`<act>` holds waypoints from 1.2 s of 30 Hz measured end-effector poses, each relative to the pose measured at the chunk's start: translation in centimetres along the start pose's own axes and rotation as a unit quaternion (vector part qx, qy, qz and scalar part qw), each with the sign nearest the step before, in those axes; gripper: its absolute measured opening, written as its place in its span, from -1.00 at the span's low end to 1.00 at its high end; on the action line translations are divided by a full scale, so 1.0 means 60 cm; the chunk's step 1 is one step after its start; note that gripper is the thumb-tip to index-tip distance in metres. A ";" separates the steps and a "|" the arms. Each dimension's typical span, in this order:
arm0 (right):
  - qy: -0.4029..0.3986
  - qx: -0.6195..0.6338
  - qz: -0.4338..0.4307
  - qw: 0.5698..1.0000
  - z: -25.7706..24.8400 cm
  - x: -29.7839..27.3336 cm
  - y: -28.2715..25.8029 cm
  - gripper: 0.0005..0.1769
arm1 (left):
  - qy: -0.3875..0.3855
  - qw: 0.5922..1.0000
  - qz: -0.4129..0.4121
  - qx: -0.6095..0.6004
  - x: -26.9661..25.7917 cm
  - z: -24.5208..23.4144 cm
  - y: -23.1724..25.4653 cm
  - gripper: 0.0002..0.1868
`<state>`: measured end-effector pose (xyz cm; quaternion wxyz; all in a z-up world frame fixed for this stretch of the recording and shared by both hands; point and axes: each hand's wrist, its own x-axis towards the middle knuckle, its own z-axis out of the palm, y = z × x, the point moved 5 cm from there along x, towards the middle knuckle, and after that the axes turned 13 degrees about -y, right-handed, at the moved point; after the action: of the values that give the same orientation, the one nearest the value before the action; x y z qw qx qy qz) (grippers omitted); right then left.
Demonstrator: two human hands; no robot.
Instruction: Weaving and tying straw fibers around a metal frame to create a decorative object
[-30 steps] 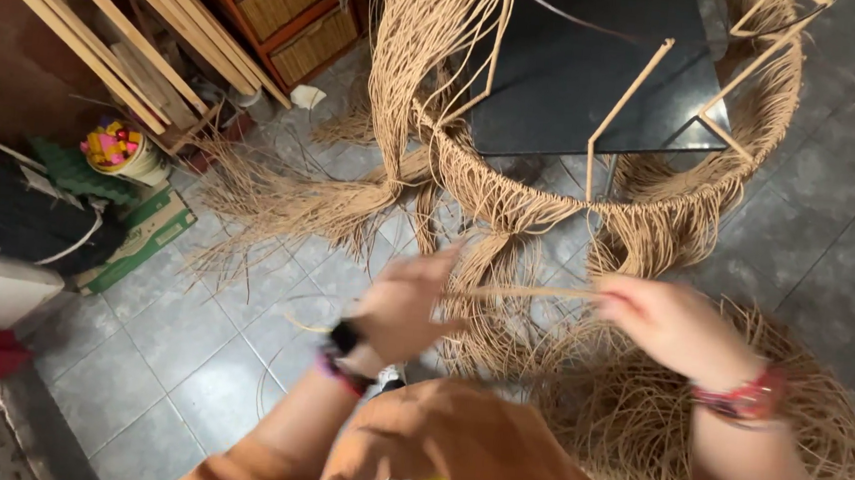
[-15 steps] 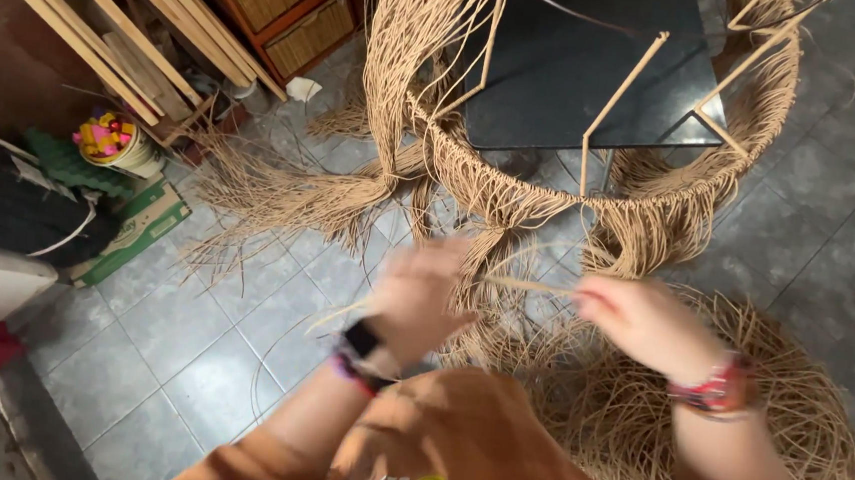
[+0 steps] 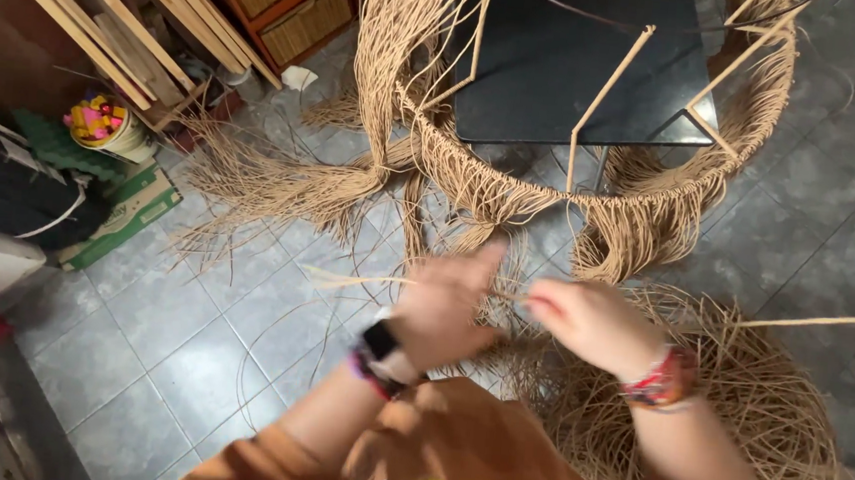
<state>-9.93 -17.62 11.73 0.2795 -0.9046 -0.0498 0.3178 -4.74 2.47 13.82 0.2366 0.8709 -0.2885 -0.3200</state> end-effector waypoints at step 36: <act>0.005 -0.056 0.052 0.997 -0.242 0.291 0.075 -0.63 | 0.152 0.961 0.064 0.223 0.383 -0.305 -0.246 -0.84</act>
<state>12.29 -23.57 9.08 0.2116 -0.9219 -0.0189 0.3241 27.60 2.23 7.86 0.0980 0.9197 -0.3680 -0.0953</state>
